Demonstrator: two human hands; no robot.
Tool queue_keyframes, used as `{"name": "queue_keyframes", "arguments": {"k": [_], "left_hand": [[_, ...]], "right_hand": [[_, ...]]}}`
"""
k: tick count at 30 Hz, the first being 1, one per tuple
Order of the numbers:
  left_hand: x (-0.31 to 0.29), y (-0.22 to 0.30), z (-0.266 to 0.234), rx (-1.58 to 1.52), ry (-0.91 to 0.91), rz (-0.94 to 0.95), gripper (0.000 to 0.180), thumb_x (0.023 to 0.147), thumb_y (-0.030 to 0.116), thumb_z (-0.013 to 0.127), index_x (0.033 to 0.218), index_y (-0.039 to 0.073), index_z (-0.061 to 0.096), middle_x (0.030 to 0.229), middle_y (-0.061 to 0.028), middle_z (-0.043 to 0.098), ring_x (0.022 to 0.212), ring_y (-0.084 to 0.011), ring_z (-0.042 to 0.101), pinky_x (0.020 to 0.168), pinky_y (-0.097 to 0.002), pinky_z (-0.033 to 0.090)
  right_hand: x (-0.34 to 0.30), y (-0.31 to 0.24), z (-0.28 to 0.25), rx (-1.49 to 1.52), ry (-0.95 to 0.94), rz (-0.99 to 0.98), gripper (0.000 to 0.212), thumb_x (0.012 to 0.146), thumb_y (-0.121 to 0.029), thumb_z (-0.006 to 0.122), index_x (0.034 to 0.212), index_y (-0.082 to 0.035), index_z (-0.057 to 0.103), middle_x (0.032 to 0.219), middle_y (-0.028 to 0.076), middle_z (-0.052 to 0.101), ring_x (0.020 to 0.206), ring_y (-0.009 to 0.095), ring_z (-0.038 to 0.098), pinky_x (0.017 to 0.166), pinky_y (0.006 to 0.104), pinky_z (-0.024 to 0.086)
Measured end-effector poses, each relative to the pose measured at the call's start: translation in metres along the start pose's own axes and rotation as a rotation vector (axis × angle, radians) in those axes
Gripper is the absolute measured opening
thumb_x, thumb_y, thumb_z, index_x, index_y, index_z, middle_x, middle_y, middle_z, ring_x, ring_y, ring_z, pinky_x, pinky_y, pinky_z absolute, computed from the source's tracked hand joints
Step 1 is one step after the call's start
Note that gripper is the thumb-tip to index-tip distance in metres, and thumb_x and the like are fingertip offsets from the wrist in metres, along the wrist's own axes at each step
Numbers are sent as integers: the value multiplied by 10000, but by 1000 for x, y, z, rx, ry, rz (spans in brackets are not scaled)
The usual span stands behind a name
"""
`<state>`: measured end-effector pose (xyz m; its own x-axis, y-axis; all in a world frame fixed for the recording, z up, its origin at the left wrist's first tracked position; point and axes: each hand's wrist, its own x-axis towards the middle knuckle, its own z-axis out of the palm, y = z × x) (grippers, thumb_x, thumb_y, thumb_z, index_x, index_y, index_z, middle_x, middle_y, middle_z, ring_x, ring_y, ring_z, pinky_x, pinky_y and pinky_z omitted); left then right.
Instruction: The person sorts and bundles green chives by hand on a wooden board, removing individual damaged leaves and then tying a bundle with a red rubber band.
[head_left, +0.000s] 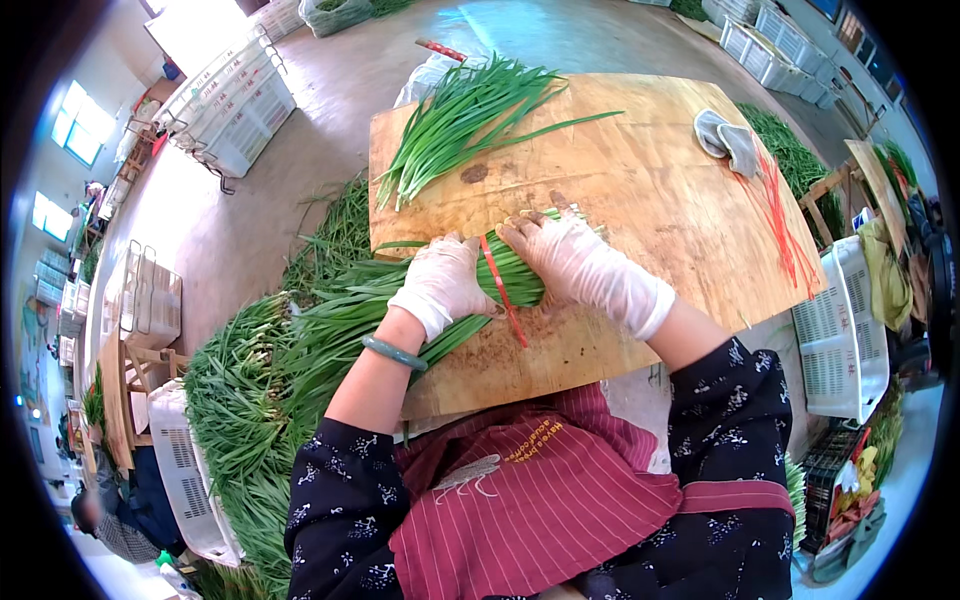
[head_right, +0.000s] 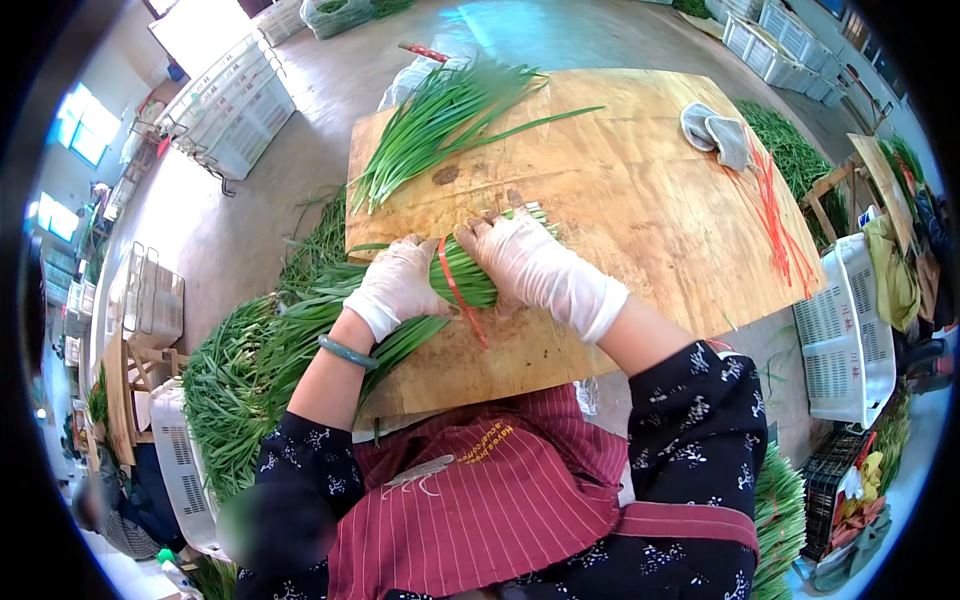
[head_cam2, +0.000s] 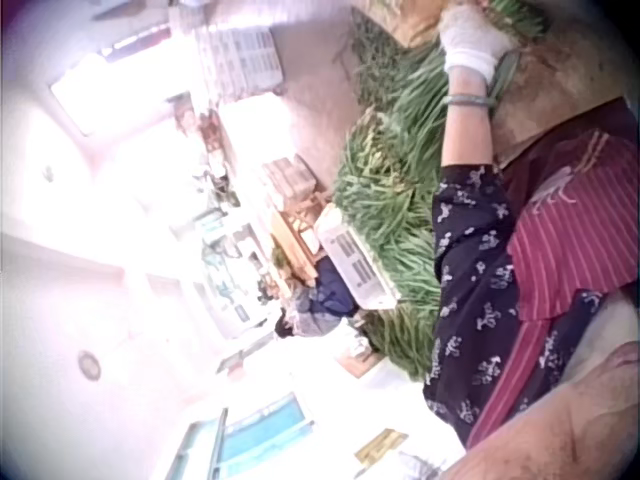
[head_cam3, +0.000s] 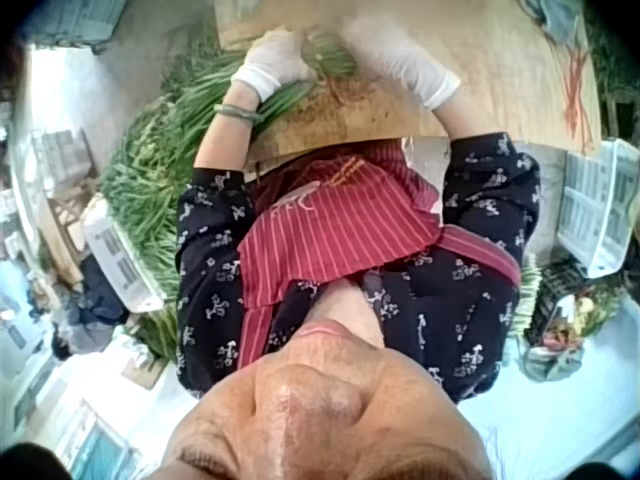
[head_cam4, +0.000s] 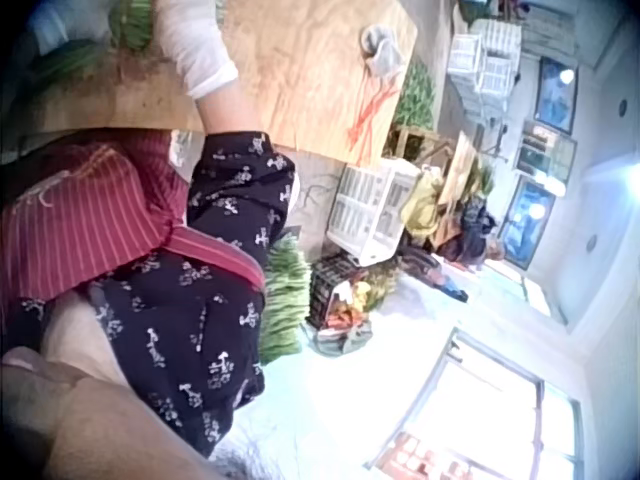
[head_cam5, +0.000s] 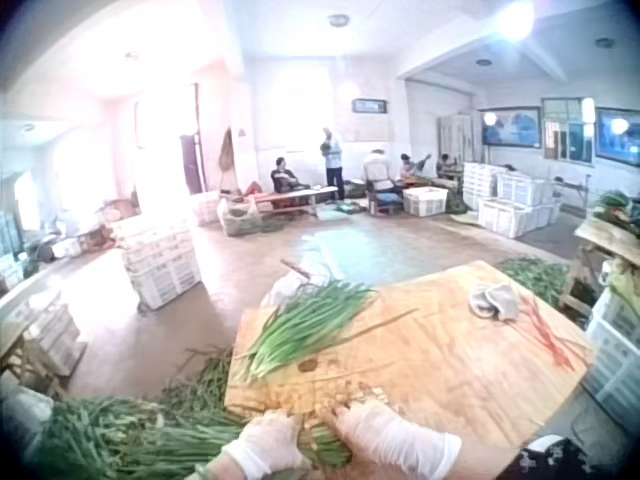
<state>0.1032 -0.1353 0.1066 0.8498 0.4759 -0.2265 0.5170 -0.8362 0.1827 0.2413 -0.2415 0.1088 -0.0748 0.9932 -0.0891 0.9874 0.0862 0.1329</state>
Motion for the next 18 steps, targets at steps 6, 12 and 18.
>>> {"name": "queue_keyframes", "arguments": {"k": [6, 12, 18], "left_hand": [[-17, 19, 18, 257, 344, 127, 1103, 477, 493, 773, 1311, -2, 247, 1285, -179, 391, 1226, -345, 329, 1013, -457, 255], [-2, 9, 23, 120, 179, 49, 1020, 477, 337, 820, 1274, -5, 284, 1219, -150, 446, 1154, -301, 419, 968, -422, 321], [7, 9, 30, 235, 231, 73, 1004, 478, 303, 796, 1258, -62, 280, 1189, -197, 446, 1116, -307, 440, 966, -393, 332]], "right_hand": [[16, 11, -8, 170, -171, 9, 744, 441, -346, 823, 1047, -49, 510, 939, 126, 618, 922, 274, 592, 826, 388, 427], [6, 7, -5, -106, 230, -27, 972, 477, -416, 791, 1287, -103, 355, 1206, 118, 489, 1143, 267, 449, 1019, 486, 240], [0, 25, 43, 56, 287, -84, 1095, 442, -413, 784, 1359, -159, 243, 1334, 84, 366, 1214, 263, 366, 1034, 511, 199]]}}
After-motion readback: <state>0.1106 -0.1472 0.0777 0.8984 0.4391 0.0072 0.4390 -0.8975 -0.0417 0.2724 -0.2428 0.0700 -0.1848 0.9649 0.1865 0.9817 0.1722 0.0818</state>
